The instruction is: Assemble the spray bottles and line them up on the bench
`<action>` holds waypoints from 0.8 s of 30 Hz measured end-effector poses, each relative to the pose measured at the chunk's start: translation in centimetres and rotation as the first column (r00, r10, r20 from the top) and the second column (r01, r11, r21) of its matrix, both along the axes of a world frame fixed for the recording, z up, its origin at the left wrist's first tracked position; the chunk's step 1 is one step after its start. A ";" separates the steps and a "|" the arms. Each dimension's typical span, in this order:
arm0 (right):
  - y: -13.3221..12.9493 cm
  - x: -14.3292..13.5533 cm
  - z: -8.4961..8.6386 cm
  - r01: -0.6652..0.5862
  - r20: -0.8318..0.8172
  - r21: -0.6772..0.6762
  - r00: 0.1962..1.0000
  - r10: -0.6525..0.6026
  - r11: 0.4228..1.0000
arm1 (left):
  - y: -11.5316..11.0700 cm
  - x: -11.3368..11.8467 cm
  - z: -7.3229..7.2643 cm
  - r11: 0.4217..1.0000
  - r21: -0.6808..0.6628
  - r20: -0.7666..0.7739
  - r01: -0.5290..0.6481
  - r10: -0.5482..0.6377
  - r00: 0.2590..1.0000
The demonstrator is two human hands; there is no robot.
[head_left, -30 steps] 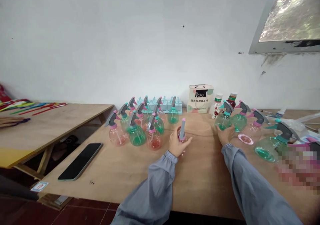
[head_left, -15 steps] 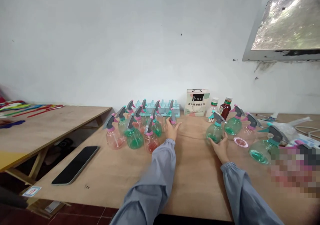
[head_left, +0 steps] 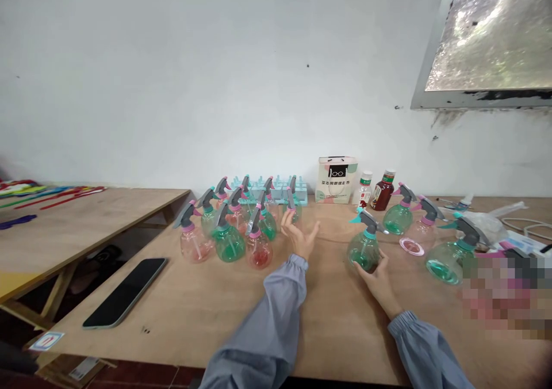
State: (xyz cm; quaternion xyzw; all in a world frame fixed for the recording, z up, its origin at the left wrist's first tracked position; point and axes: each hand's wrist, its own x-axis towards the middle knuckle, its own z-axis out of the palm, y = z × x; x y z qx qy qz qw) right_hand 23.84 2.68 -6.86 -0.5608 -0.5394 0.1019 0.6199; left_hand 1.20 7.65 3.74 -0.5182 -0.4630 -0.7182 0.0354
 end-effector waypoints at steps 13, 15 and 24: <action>-6.3 -3.8 0.0 -0.152 0.432 -0.026 0.890 0.149 0.988 | -8.4 6.3 2.3 0.746 -0.502 0.014 0.437 -0.499 0.867; -7.8 -3.5 0.2 -0.180 0.510 -0.075 0.838 0.193 0.981 | -8.3 5.5 2.4 0.740 -0.511 0.010 0.438 -0.504 0.864; -13.3 5.6 1.7 0.194 0.343 0.174 0.907 -0.244 0.965 | -7.8 3.1 1.6 0.813 -0.390 -0.040 0.432 -0.484 0.874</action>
